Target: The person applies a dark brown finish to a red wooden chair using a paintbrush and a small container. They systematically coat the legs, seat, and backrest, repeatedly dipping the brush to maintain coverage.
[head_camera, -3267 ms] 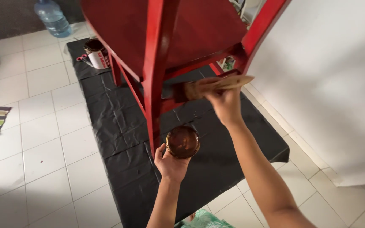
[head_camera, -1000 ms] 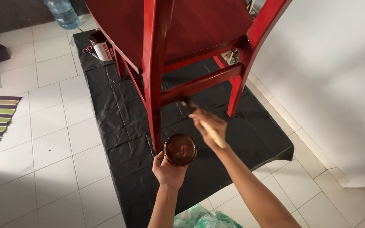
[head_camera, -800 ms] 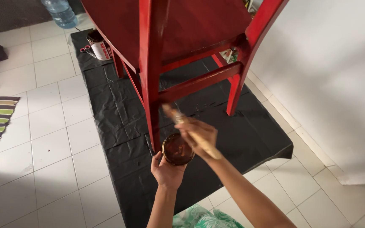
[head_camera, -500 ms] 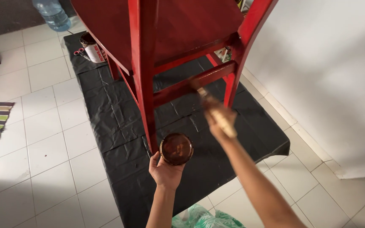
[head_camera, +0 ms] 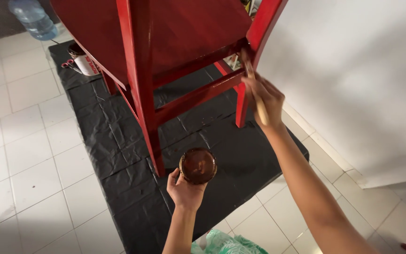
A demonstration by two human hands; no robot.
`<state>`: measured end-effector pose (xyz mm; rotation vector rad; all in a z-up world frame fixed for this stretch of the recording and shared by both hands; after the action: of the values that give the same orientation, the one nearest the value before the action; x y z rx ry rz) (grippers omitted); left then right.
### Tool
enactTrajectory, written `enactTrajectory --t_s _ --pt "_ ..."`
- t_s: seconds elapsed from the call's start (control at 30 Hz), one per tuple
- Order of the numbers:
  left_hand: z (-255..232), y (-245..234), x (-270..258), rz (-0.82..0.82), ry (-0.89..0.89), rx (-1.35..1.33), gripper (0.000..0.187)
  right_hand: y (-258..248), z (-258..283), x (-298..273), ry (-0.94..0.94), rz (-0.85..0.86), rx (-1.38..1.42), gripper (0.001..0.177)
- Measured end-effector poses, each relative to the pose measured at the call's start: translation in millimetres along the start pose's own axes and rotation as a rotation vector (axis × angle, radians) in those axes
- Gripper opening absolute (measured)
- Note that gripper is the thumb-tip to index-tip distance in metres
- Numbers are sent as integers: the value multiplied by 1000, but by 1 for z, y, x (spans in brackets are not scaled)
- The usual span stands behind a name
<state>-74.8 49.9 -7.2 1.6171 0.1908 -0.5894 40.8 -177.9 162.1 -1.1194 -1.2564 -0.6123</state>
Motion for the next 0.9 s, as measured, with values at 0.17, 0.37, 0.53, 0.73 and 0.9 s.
enactTrajectory --t_s 0.17,0.37,0.53,0.73,0.9 --pt "4 4 4 32 2 32 53 25 -13 -2 198 245 8 15" --pt "3 6 4 43 -4 15 52 26 -20 6 39 68 -43 9" --pt "4 7 6 64 -7 30 54 23 -15 5 111 185 36 7" --pt "3 3 10 99 -20 18 55 13 -14 6 243 79 16 7" --pt "-2 0 10 137 -31 -30 55 26 2 -7 565 29 134 12"
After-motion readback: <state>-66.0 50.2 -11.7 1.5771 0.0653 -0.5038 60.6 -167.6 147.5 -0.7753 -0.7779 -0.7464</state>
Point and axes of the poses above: each hand's wrist, its own x-axis towards the middle knuckle, its own y-axis out of the palm, z = x × y, the point moved 1 cm from there along x, towards the middle knuckle, and after that the axes turned 6 degrees about -x, right-handed, at the moved point
